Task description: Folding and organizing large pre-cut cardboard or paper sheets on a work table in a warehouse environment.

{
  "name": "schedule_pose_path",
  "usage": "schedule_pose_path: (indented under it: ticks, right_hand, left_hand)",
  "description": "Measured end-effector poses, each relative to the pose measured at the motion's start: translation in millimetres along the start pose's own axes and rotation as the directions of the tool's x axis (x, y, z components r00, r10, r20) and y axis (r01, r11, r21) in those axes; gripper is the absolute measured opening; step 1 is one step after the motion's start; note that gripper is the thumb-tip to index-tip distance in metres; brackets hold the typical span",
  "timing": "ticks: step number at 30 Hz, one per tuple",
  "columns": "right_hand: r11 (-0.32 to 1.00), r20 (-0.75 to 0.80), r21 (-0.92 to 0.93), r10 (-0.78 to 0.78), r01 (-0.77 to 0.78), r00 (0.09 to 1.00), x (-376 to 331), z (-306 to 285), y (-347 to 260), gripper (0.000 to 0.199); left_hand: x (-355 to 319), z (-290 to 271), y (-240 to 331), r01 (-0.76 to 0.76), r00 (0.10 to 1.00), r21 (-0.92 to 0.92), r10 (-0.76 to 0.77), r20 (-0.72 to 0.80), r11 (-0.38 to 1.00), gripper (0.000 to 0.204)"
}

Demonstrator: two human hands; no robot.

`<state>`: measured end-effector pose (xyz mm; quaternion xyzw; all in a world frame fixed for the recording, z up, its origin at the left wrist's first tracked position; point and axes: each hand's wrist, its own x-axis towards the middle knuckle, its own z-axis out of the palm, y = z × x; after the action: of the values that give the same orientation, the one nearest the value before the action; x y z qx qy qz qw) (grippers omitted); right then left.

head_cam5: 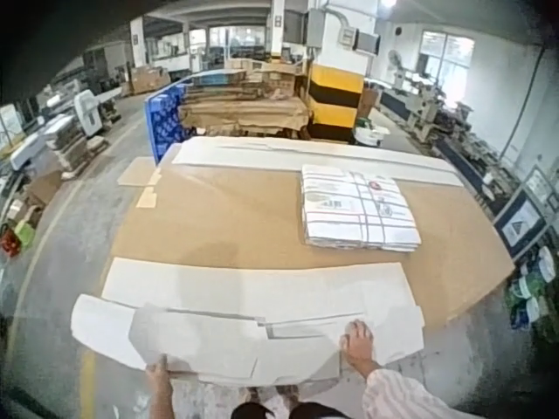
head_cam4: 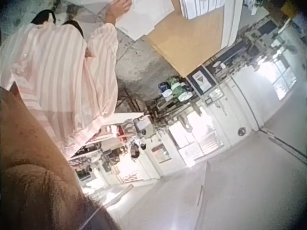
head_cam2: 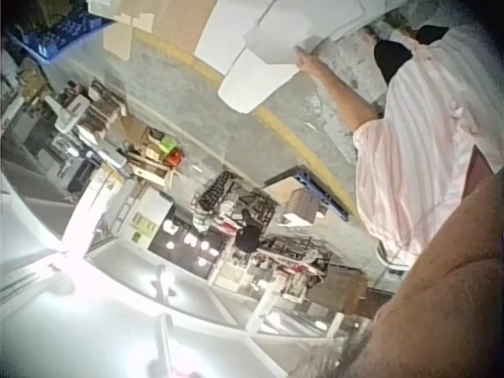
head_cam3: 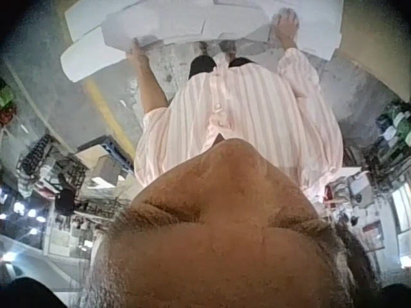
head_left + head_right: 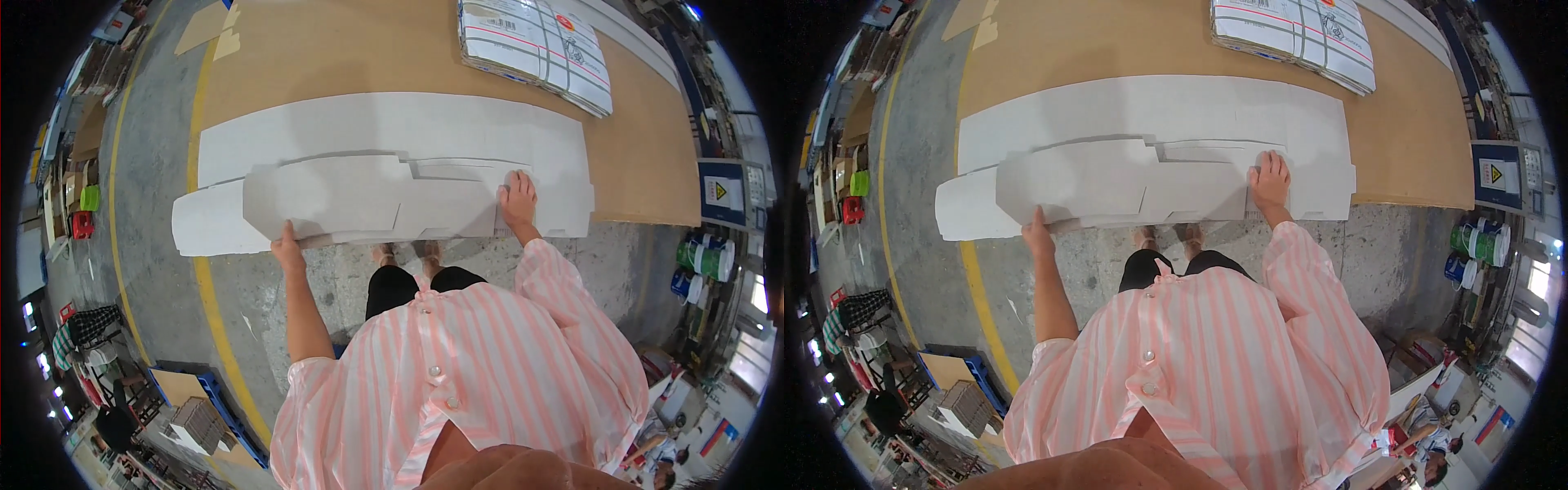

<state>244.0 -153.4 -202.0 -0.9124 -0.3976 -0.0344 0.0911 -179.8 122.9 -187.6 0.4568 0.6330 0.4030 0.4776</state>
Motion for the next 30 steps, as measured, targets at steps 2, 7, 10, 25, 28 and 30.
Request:
schedule_pose_path:
  ticks: [2, 7, 10, 25, 28, 30]
  right_hand:
    - [1.0, 0.001, -0.01, -0.001, 0.001, 1.0, -1, 1, 2, 0.052]
    - [1.0, 0.033, 0.007, 0.001, -0.002, 0.999, 1, 0, -4, 0.051]
    - [1.0, 0.027, -0.004, 0.016, -0.016, 1.0, 2, 1, 2, 0.05]
    - [0.998, 0.075, -0.031, -0.058, 0.06, 0.996, 7, 12, 17, 0.047]
    - [1.0, 0.124, -0.008, 0.007, -0.007, 0.992, 5, 12, 11, 0.05]
    - [0.999, 0.127, -0.048, -0.005, 0.011, 0.992, 4, 14, 18, 0.051]
  left_hand:
    - [2, 0, 5, 0.135, 0.99, -0.466, -0.135, 0.034, 0.874, 0.036]
    - [4, -4, -22, -0.295, 0.929, 0.488, 0.366, -0.054, 0.821, 0.03]
    - [6, -6, -15, -0.088, 0.996, 0.282, 0.082, 0.033, 0.956, 0.035]
    - [26, -11, -12, 0.373, 0.919, -0.647, -0.362, 0.158, 0.665, 0.038]
    - [16, -14, -3, 0.356, 0.921, -0.684, -0.361, 0.143, 0.636, 0.041]
    - [16, -14, -10, 0.373, 0.92, -0.703, -0.338, 0.197, 0.606, 0.041]
